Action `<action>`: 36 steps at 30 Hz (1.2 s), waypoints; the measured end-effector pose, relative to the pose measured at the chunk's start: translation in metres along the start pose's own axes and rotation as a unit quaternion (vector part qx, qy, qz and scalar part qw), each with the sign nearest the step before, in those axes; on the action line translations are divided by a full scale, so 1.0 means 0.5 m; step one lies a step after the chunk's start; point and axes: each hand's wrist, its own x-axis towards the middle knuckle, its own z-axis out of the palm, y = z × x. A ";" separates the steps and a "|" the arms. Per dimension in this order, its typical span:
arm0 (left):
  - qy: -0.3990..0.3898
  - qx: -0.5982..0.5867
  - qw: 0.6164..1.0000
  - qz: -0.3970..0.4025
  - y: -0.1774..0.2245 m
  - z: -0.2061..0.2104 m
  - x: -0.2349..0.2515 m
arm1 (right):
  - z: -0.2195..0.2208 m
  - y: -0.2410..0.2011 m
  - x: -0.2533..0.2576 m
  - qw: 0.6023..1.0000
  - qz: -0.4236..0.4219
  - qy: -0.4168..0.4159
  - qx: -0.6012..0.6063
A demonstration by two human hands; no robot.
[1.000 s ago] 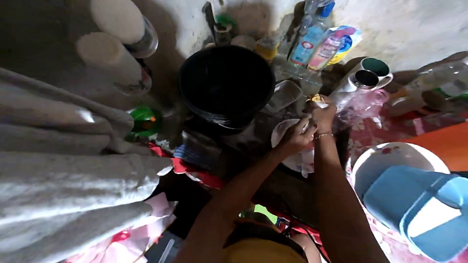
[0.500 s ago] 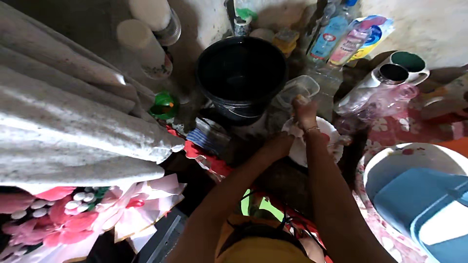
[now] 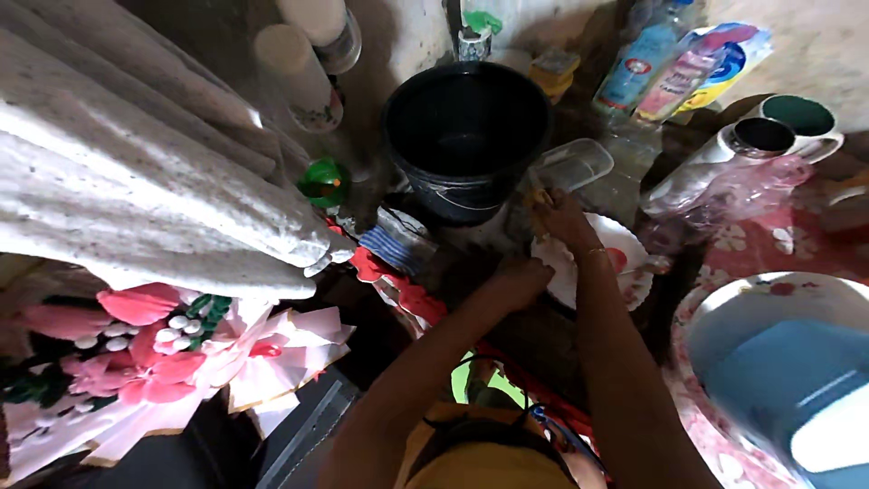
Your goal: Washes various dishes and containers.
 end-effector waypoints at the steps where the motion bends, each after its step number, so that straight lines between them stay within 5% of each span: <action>1: 0.012 0.020 1.000 -0.021 0.007 -0.004 -0.010 | 0.001 0.006 -0.011 1.000 -0.010 0.006 -0.010; 7: 0.272 0.080 0.938 -0.198 -0.046 -0.007 -0.082 | 0.028 0.028 -0.035 0.998 -0.012 -0.031 -0.048; 12: 0.197 0.023 0.873 -0.447 -0.186 -0.034 -0.153 | 0.034 0.055 -0.044 0.998 -0.022 -0.048 -0.038; 17: 0.217 0.017 0.860 -0.462 -0.230 -0.011 -0.156 | 0.039 0.063 -0.048 0.998 -0.031 -0.045 -0.030; 21: 0.380 -0.223 0.846 -0.299 -0.260 -0.003 -0.191 | 0.040 0.066 -0.044 0.998 -0.041 -0.043 -0.030; 25: 0.441 -0.580 0.684 0.028 -0.248 0.022 -0.213 | 0.040 0.068 -0.044 0.998 -0.045 -0.037 -0.022; 29: 0.396 -0.685 0.558 0.248 -0.224 0.027 -0.205 | 0.038 0.066 -0.049 0.997 -0.056 -0.041 -0.036; 36: 0.327 -0.736 0.491 0.333 -0.202 -0.013 -0.192 | 0.037 0.047 -0.065 0.996 -0.026 -0.056 -0.071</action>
